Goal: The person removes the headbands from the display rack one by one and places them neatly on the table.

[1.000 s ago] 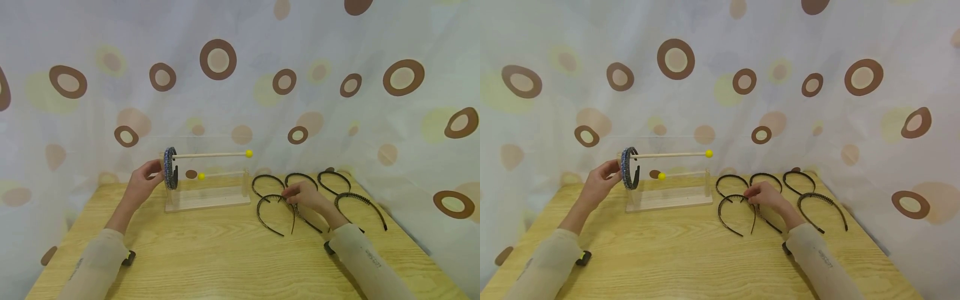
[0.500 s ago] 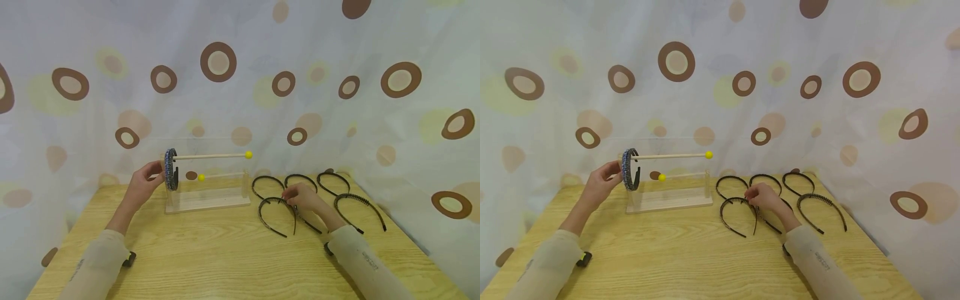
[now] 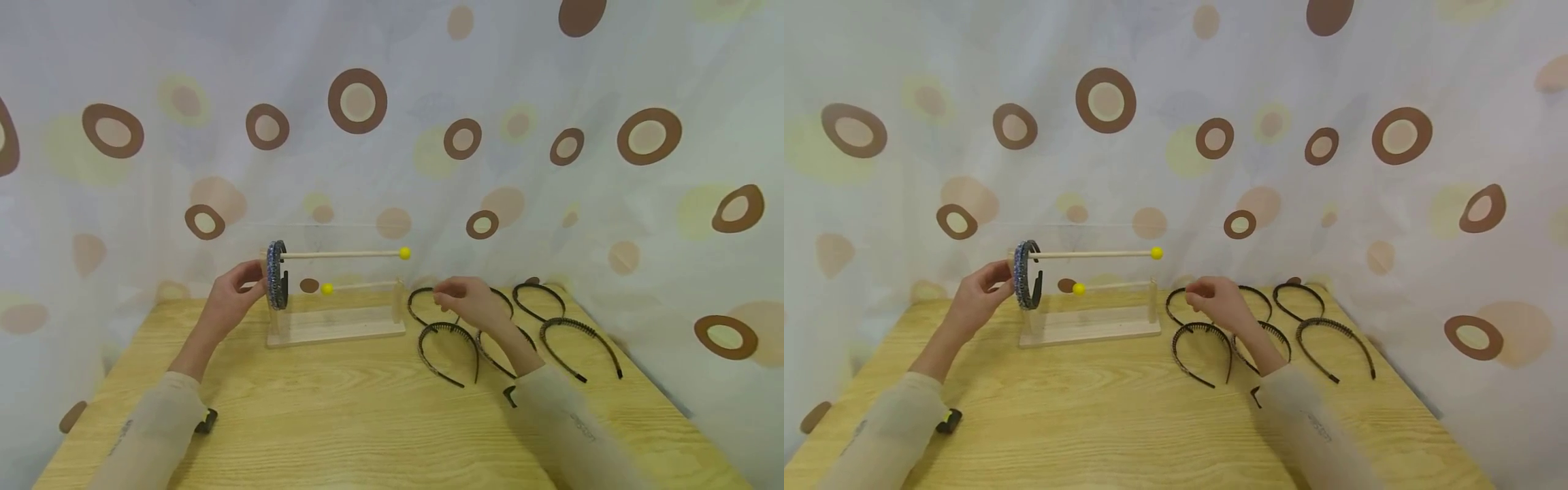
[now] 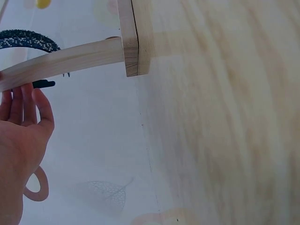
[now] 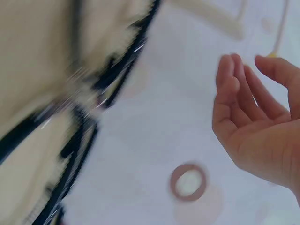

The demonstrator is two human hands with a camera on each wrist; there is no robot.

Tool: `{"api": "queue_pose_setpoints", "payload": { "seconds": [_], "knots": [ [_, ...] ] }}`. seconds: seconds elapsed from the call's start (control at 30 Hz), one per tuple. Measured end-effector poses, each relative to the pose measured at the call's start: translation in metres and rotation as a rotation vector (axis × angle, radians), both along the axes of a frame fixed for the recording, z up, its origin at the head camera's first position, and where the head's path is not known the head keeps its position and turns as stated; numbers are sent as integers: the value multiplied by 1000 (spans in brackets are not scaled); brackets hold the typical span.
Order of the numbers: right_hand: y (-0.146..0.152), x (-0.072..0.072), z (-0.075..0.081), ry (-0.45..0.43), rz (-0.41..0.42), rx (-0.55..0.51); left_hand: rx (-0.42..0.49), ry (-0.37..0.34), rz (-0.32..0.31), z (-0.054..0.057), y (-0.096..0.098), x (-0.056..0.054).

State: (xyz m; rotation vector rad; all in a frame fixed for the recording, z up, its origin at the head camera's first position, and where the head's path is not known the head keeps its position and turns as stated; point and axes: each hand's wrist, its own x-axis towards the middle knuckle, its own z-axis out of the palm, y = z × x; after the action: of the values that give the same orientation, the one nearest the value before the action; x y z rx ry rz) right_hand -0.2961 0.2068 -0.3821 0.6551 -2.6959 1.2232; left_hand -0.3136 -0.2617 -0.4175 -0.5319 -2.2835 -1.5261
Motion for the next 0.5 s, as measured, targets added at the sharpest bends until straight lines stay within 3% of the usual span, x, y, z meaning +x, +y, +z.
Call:
{"api": "queue_pose_setpoints", "payload": {
  "seconds": [0.27, 0.5],
  "knots": [
    [-86, 5, 23, 36, 92, -219, 3, 2, -8, 2, 0, -1],
    [-153, 9, 30, -25, 195, -318, -9, 7, -6, -1, 1, -1]
  ]
}}
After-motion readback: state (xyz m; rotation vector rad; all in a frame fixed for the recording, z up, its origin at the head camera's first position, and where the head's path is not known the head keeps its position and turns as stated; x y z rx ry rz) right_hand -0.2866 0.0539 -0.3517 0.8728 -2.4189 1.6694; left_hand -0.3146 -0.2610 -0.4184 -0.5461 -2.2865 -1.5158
